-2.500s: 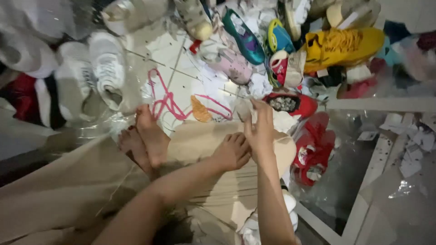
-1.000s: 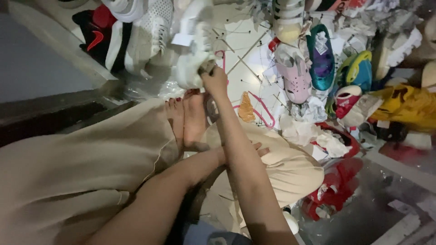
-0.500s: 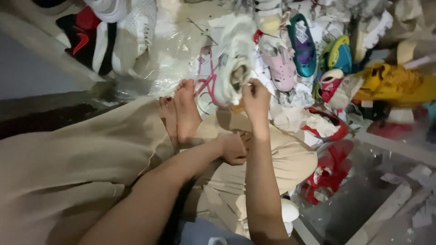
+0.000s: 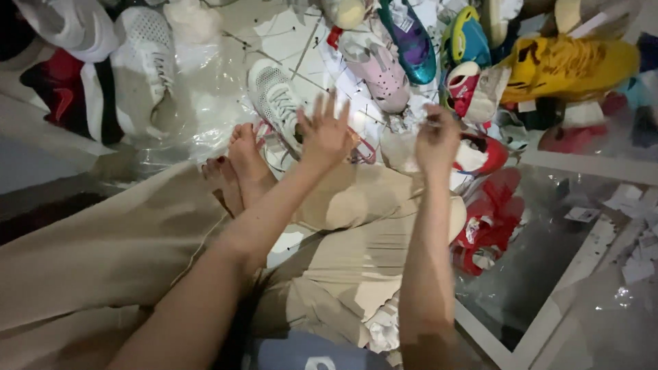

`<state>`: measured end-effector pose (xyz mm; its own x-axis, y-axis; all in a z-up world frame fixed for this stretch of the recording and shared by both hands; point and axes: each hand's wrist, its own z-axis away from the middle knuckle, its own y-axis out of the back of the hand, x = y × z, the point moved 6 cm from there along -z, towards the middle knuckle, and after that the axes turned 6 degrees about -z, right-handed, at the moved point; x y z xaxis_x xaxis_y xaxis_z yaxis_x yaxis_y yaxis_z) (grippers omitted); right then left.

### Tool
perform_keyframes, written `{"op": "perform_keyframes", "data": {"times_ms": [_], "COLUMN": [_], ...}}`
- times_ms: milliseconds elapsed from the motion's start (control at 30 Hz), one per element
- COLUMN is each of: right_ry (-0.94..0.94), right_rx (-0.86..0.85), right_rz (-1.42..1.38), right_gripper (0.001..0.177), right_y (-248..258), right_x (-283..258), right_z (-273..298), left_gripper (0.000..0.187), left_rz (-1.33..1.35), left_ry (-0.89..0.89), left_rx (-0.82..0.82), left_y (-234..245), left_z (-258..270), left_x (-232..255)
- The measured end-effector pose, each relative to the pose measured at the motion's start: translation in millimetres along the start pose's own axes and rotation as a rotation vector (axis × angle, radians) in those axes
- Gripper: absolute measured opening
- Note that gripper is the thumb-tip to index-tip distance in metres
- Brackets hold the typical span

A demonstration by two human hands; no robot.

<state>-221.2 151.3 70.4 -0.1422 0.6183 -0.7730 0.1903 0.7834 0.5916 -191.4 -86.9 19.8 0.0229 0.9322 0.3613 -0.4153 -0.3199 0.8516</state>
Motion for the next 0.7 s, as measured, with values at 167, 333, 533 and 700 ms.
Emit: {"op": "perform_keyframes", "data": {"times_ms": [167,333,533,700], "right_ry": [0.082,0.073,-0.085,0.007], "right_rx": [-0.045,0.001,0.09,0.112], "right_rz": [-0.155,-0.056,0.228,0.054], "right_gripper": [0.035,0.031,0.054,0.043], "right_y": [12,11,24,29], "right_x": [74,108,320,426], "right_z": [-67,-148,-186,-278], "left_gripper": [0.06,0.053,0.017,0.027], "left_rz": [-0.129,-0.309,-0.301,-0.163], "left_ry": [-0.036,-0.195,-0.35,-0.507], "left_rx": [0.318,0.521,0.763,0.751], "left_y": [-23,-31,-15,-29], "left_z": [-4,0,9,6], "left_x": [-32,-31,-25,-26]}}
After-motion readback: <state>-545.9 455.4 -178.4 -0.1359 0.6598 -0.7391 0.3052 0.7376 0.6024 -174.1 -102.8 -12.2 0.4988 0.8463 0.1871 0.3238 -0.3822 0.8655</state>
